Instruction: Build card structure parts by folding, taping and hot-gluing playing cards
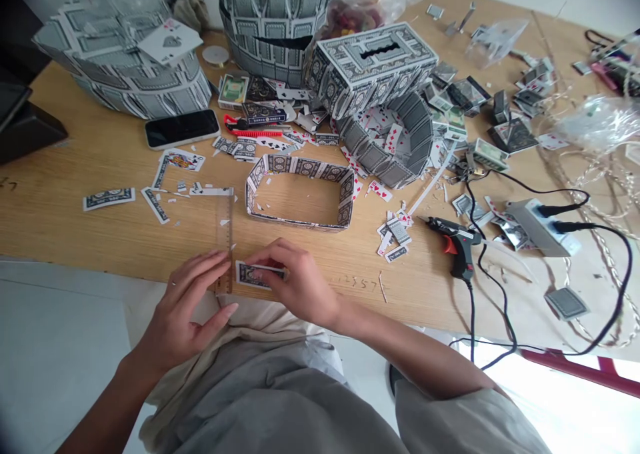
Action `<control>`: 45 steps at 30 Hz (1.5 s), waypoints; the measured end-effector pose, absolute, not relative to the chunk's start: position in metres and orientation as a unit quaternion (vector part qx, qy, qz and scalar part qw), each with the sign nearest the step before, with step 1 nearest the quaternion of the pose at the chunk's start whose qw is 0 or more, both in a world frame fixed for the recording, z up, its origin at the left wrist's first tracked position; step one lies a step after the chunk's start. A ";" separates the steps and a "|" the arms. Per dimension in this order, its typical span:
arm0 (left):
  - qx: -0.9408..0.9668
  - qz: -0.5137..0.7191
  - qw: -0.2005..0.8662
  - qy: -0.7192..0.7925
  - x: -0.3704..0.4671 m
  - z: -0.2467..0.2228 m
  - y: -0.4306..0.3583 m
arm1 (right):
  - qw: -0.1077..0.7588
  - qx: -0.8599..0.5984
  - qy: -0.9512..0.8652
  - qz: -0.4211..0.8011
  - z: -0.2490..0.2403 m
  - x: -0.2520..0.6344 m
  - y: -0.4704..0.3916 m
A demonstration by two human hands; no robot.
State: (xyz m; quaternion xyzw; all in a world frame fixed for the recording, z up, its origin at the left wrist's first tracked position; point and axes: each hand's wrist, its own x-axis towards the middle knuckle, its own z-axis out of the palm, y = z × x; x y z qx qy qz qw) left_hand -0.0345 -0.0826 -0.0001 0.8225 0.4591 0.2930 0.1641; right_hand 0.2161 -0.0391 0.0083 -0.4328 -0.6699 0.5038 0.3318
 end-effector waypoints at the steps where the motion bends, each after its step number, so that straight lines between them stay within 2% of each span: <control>1: 0.808 0.312 0.180 0.466 -0.031 0.002 -0.082 | 0.342 -0.435 -0.645 0.527 0.010 0.214 -0.042; 4: 0.756 0.345 0.250 0.497 -0.025 0.004 -0.074 | 0.357 -0.424 -0.627 0.547 0.014 0.209 -0.045; 6: 0.721 0.345 0.312 0.513 -0.028 0.003 -0.062 | 0.356 -0.418 -0.674 0.495 0.017 0.212 -0.041; 11: 0.580 0.427 0.393 0.571 -0.049 -0.008 -0.026 | 0.356 -0.424 -0.810 0.194 0.030 0.230 -0.014; 14: 0.516 0.471 0.417 0.582 -0.057 -0.014 -0.016 | 0.284 -0.467 -0.832 0.091 0.034 0.239 0.004; 19: 0.496 0.480 0.424 0.586 -0.056 -0.019 -0.021 | 0.086 -0.513 -0.849 0.090 0.030 0.236 0.019; 22: 0.512 0.460 0.422 0.590 -0.053 -0.020 -0.023 | 0.032 -0.532 -0.842 0.078 0.028 0.231 0.020; 32: 0.530 0.448 0.425 0.581 -0.054 -0.021 -0.021 | 0.012 -0.543 -0.838 0.057 0.028 0.228 0.020; 45: 0.542 0.451 0.413 0.577 -0.052 -0.015 -0.021 | 0.034 -0.532 -0.845 0.053 0.026 0.230 0.020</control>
